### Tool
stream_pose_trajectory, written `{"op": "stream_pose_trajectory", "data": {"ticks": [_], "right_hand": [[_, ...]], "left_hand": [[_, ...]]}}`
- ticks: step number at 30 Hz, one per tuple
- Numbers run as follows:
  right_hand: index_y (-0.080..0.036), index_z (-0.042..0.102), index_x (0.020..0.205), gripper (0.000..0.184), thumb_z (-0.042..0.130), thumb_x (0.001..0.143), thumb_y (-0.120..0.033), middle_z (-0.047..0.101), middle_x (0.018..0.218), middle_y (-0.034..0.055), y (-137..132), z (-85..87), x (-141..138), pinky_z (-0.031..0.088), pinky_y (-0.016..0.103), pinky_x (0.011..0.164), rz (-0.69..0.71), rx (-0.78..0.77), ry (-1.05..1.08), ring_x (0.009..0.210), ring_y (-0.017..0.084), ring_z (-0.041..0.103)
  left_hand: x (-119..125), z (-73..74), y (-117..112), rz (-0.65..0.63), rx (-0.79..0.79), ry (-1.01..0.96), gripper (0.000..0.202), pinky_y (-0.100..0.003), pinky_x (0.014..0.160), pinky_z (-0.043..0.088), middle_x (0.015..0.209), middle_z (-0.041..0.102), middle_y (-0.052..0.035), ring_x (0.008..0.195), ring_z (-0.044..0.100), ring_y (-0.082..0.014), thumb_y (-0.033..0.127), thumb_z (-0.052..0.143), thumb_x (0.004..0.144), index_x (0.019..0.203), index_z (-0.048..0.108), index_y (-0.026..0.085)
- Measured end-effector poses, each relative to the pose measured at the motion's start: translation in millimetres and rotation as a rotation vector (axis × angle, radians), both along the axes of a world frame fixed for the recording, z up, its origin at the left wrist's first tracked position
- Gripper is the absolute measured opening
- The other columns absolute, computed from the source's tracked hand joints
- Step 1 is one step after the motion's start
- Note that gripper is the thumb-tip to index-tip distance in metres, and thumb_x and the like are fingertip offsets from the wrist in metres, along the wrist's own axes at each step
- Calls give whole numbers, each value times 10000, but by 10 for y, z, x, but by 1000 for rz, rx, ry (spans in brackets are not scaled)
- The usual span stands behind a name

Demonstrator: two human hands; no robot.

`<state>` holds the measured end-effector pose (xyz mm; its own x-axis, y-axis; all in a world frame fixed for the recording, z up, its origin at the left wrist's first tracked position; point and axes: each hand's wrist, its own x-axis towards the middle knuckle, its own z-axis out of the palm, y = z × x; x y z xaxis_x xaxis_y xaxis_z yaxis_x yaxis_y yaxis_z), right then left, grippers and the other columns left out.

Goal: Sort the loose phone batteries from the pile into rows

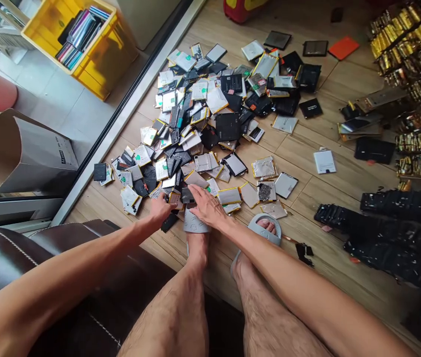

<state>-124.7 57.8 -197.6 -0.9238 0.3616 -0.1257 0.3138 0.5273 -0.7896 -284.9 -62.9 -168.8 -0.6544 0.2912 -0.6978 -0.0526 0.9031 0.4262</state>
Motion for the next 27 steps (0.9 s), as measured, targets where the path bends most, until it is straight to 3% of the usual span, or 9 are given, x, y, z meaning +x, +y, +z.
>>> {"op": "stream_pose_trajectory", "data": {"ticks": [2, 4, 7, 10, 14, 18, 20, 23, 27], "right_hand": [[-154, 317, 1620, 818, 696, 897, -201, 414, 1604, 172, 62, -5, -97, 397, 503, 1189, 6, -6, 26, 1417, 329, 445], [-192, 472, 1542, 683, 697, 896, -183, 504, 1522, 140, 151, 0, -158, 433, 470, 1154, -21, 1, 45, 1350, 301, 506], [-235, 719, 1259, 373, 678, 899, -144, 653, 1259, 87, 322, 5, -91, 517, 396, 1029, -136, -25, 41, 1157, 243, 618], [-224, 773, 1077, 206, 643, 925, -177, 703, 1072, 64, 466, -27, 166, 552, 345, 930, -335, -138, 66, 1014, 210, 671], [-189, 716, 1013, 173, 653, 907, -311, 737, 950, 65, 508, -163, 579, 596, 351, 780, -699, -380, -16, 844, 217, 716], [-176, 610, 1041, 231, 554, 943, -378, 745, 860, 69, 442, -272, 937, 598, 333, 664, -936, -528, -129, 745, 221, 741], [-184, 602, 1047, 220, 542, 949, -373, 756, 905, 79, 381, -248, 1087, 596, 333, 700, -924, -418, -131, 775, 218, 745], [-203, 631, 1075, 206, 569, 944, -348, 757, 978, 87, 257, -131, 1213, 580, 359, 801, -812, -124, -142, 851, 231, 730], [-210, 667, 1164, 243, 544, 959, -257, 731, 1088, 112, 126, 29, 1164, 538, 387, 918, -576, 129, -133, 1013, 265, 692]], "left_hand": [[54, 71, 58, -75, 56, 80, 339, -326, 715, 490, 937, 559, -50, 810, 585, -223, 214, 816, 701, 993, 644, 210], [151, 154, 135, -170, 119, 158, 278, -341, 829, 494, 1044, 551, -72, 941, 582, -250, 228, 801, 724, 972, 676, 223], [219, 299, 318, -433, 280, 247, 146, -353, 886, 489, 1065, 557, -83, 971, 580, -251, 276, 717, 833, 971, 708, 227], [107, 411, 589, -640, 484, 235, 142, -344, 903, 487, 1032, 609, -72, 967, 598, -233, 225, 603, 895, 980, 716, 224], [-30, 361, 870, -537, 577, 225, 292, -351, 974, 482, 1067, 653, -60, 1013, 619, -222, 83, 571, 797, 1027, 710, 200], [220, 165, 862, -540, 511, 95, 389, -367, 964, 493, 1115, 645, -86, 995, 626, -223, 71, 570, 789, 1122, 739, 184], [461, 81, 852, -517, 525, 32, 431, -372, 965, 493, 1149, 648, -92, 1011, 627, -229, 104, 592, 819, 1219, 721, 198], [825, -15, 962, -392, 577, -44, 454, -376, 976, 485, 1150, 673, -86, 1066, 626, -253, 244, 715, 834, 1286, 686, 220], [1111, -137, 1163, -116, 506, -195, 344, -320, 725, 516, 868, 657, -52, 811, 633, -223, 406, 800, 781, 1032, 701, 193]]}}
